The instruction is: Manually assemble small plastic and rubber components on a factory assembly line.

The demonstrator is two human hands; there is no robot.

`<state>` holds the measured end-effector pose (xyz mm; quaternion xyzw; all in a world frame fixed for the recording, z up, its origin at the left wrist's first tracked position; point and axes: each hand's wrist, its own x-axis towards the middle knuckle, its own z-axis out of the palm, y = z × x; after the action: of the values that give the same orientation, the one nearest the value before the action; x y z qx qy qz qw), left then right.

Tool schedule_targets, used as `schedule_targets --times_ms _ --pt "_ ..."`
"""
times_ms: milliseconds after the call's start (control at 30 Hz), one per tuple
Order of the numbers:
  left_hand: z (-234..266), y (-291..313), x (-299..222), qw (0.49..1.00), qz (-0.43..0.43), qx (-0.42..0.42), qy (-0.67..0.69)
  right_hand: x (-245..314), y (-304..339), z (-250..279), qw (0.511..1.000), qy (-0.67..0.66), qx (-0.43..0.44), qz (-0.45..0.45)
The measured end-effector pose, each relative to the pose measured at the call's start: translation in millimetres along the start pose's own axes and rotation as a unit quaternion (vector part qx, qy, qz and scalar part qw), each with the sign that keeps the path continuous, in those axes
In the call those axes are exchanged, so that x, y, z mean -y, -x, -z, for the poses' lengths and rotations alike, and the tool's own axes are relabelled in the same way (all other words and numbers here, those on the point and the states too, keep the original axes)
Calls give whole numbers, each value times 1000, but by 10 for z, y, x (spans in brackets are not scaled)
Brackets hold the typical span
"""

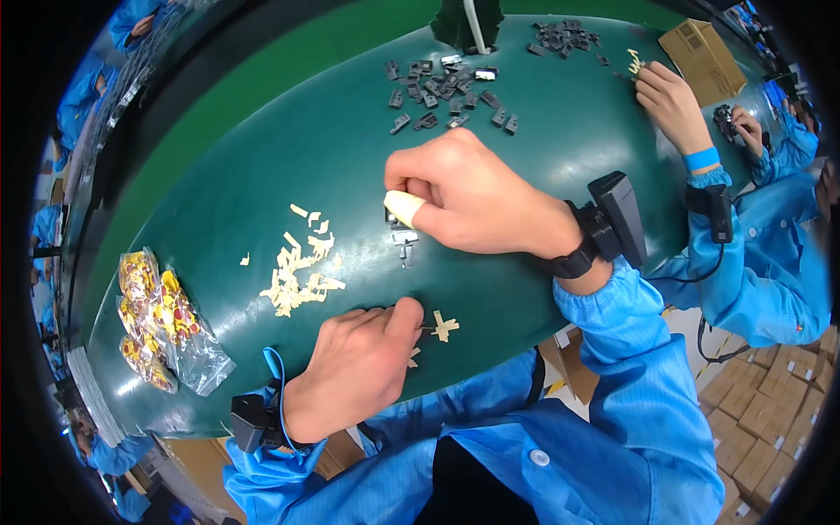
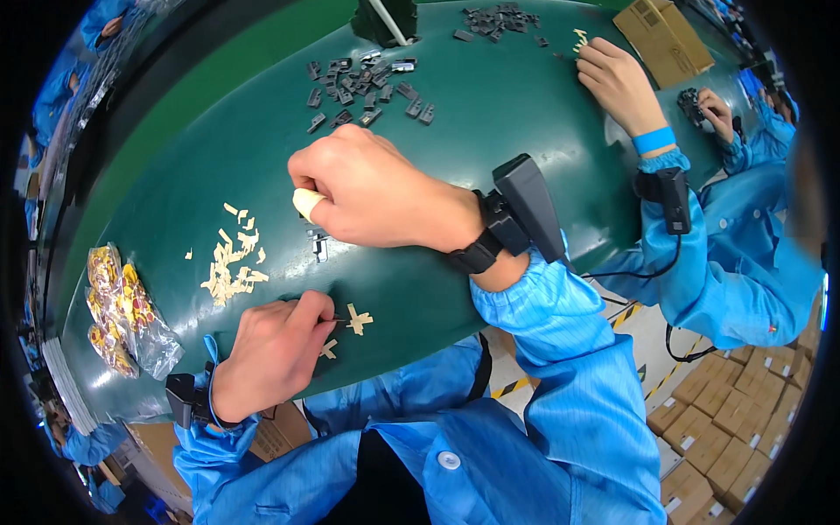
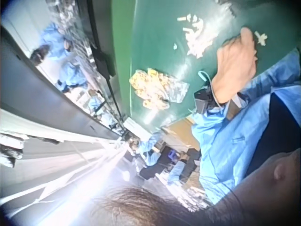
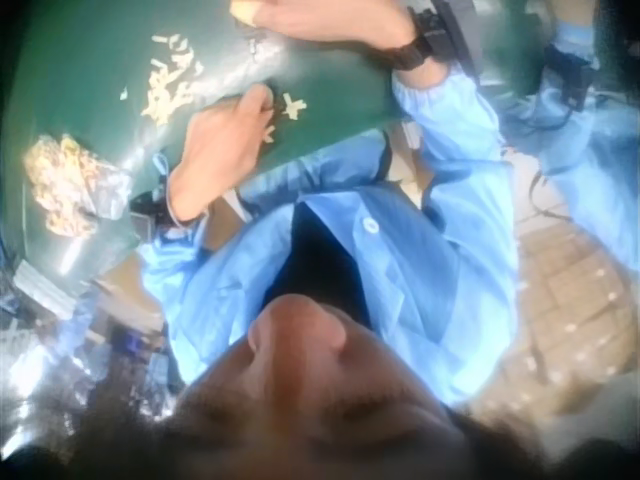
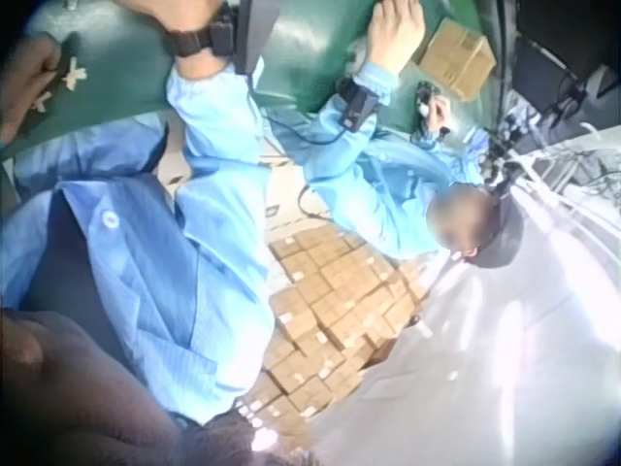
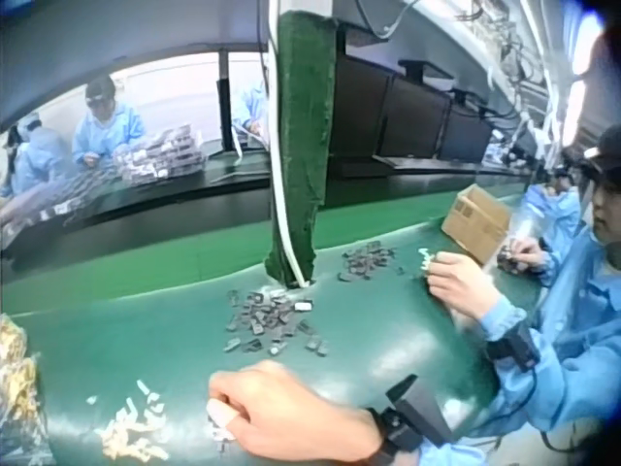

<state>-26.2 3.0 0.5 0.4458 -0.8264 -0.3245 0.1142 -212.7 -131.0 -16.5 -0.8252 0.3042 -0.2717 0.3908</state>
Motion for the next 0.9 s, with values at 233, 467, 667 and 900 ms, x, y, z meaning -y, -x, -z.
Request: schedule_targets --times_ms 233,467,667,900 --pt "215 57 7 989 10 -137 59 66 24 -111 983 -147 -74 79" --pt "161 136 209 923 44 -245 293 283 119 -229 951 -259 160 51" --pt "160 136 240 904 51 -251 344 302 141 -189 919 -316 231 -52" --pt "159 187 252 888 48 -270 369 329 113 -283 868 -411 246 -130"
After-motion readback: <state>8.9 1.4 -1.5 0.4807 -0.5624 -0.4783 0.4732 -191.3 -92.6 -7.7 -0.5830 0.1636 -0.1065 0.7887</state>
